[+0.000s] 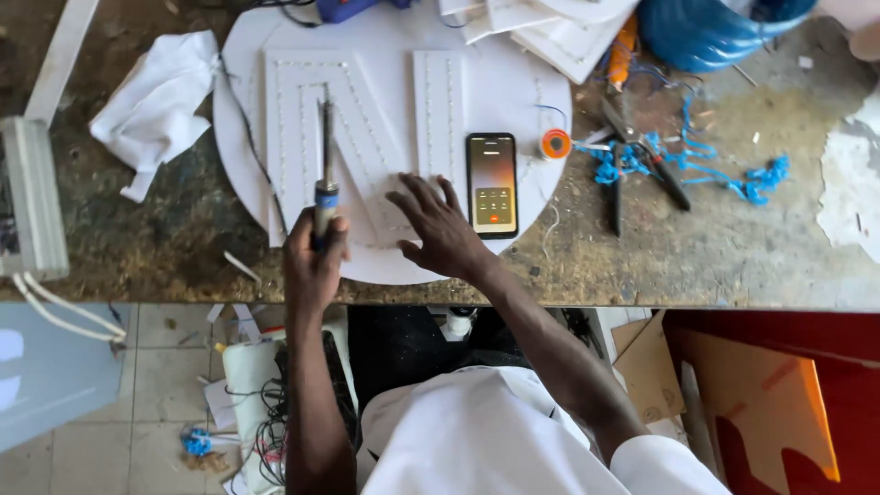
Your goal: Soldering electrical connections on LED-lit sign letters at a workbench.
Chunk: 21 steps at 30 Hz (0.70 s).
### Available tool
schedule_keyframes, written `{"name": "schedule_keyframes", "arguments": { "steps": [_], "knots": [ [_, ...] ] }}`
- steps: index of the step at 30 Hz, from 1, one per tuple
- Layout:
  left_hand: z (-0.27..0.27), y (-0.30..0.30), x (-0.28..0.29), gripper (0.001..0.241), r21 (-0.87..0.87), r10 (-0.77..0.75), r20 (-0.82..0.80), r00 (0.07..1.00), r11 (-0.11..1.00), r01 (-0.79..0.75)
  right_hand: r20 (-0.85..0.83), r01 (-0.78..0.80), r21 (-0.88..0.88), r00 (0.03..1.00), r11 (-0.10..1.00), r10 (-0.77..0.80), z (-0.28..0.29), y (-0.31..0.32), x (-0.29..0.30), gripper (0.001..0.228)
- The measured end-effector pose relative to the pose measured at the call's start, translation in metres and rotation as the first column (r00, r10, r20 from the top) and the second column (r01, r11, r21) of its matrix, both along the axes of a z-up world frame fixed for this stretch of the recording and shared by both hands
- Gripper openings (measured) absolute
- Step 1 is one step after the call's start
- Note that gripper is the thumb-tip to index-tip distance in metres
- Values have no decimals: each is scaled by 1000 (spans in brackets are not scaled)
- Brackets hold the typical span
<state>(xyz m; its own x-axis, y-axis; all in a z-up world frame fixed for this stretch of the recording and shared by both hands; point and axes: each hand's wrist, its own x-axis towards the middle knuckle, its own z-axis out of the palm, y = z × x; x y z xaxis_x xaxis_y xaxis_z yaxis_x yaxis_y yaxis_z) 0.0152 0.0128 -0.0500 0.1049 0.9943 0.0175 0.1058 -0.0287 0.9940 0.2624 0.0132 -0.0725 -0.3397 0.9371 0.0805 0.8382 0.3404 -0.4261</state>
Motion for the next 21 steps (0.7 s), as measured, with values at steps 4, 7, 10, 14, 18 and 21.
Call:
{"name": "schedule_keyframes", "arguments": {
  "steps": [4, 7, 10, 14, 18, 21],
  "knots": [
    [29, -3, 15, 30, 30, 8, -123, 992, 1000, -4, -51, -58, 33, 997, 998, 59, -2, -6, 14, 81],
    [21, 0, 32, 30, 47, -1, -180, 984, 999, 9, -143, -47, 93, 988, 995, 60, 0, -18, 28, 72],
    [23, 6, 48, 30, 90, 3, -245, 970, 996, 20, -304, 41, 169, 953, 985, 13, 7, -27, 57, 54],
    [22, 13, 53, 32, 71, 13, -267, 964, 997, 6, -598, 436, 119, 749, 892, -286, -29, -35, 116, 41],
    [30, 14, 61, 31, 64, 29, -262, 965, 998, -12, -519, 618, 325, 749, 716, -411, 0, -21, 157, 46],
    [23, 15, 58, 28, 81, 46, -271, 961, 996, -25, -405, 636, 326, 762, 699, -505, -5, -1, 173, 82]
  ]
}}
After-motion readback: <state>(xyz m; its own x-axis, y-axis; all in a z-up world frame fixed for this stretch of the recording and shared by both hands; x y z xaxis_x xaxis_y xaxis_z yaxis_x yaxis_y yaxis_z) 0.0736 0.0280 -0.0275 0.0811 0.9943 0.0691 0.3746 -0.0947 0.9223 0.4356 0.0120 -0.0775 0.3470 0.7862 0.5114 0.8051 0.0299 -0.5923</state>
